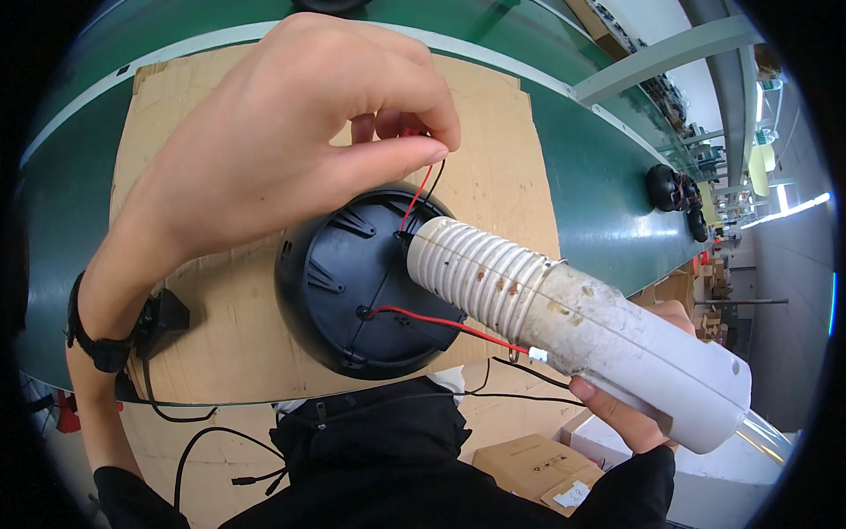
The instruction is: Applying hot glue to secure wires inside black plastic housings on an assembly line.
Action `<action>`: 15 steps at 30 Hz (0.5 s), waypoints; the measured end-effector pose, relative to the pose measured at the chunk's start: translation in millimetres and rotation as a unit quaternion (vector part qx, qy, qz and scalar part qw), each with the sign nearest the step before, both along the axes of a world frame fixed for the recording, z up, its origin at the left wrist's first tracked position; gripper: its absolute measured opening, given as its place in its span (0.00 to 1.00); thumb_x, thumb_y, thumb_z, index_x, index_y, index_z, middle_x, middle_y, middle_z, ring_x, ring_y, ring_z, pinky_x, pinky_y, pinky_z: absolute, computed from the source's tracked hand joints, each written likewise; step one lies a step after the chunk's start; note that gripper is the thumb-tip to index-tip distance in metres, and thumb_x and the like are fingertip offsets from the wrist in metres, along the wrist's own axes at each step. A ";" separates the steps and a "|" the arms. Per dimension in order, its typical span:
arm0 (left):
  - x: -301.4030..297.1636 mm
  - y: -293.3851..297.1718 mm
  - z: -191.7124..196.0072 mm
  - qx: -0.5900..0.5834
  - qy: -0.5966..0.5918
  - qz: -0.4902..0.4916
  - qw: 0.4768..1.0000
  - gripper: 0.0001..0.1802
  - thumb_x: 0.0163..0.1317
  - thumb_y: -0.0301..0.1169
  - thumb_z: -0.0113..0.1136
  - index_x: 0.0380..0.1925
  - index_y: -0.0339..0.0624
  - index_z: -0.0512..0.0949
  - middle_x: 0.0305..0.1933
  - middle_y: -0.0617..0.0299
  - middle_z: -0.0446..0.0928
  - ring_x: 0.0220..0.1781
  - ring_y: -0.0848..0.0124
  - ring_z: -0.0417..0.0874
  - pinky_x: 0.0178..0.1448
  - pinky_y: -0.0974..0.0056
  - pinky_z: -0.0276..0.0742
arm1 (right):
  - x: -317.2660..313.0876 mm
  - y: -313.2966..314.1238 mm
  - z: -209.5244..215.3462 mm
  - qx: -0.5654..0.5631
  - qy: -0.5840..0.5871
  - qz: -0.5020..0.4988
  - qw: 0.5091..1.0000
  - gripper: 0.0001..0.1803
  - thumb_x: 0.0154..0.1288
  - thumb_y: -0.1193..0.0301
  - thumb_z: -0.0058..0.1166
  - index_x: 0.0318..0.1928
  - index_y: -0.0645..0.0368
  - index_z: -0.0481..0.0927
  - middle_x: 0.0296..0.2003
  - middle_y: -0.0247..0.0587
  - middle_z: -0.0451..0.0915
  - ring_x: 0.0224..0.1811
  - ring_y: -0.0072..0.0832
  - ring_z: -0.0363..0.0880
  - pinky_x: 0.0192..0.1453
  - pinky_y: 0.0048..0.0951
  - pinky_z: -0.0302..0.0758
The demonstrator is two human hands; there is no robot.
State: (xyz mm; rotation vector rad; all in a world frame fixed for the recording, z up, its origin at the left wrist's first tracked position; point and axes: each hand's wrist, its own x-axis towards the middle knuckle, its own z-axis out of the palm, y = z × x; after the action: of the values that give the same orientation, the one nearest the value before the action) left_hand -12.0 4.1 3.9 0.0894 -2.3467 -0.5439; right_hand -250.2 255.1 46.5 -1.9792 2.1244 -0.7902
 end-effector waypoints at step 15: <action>-6.9 -1.1 -5.4 0.061 0.025 0.003 0.998 0.03 0.60 0.25 0.66 0.31 0.35 0.83 0.28 0.59 0.82 0.29 0.67 0.82 0.33 0.65 0.77 | -11.0 7.1 10.4 0.063 -0.082 -0.125 0.987 0.37 0.43 0.54 0.84 0.49 0.57 0.80 0.46 0.39 0.80 0.50 0.36 0.77 0.55 0.40 0.73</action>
State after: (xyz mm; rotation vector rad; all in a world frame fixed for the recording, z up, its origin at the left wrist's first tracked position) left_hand -18.9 3.0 -1.5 0.1374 -2.2627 -0.6796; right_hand -261.3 262.2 56.9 -1.5493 2.2876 -0.8009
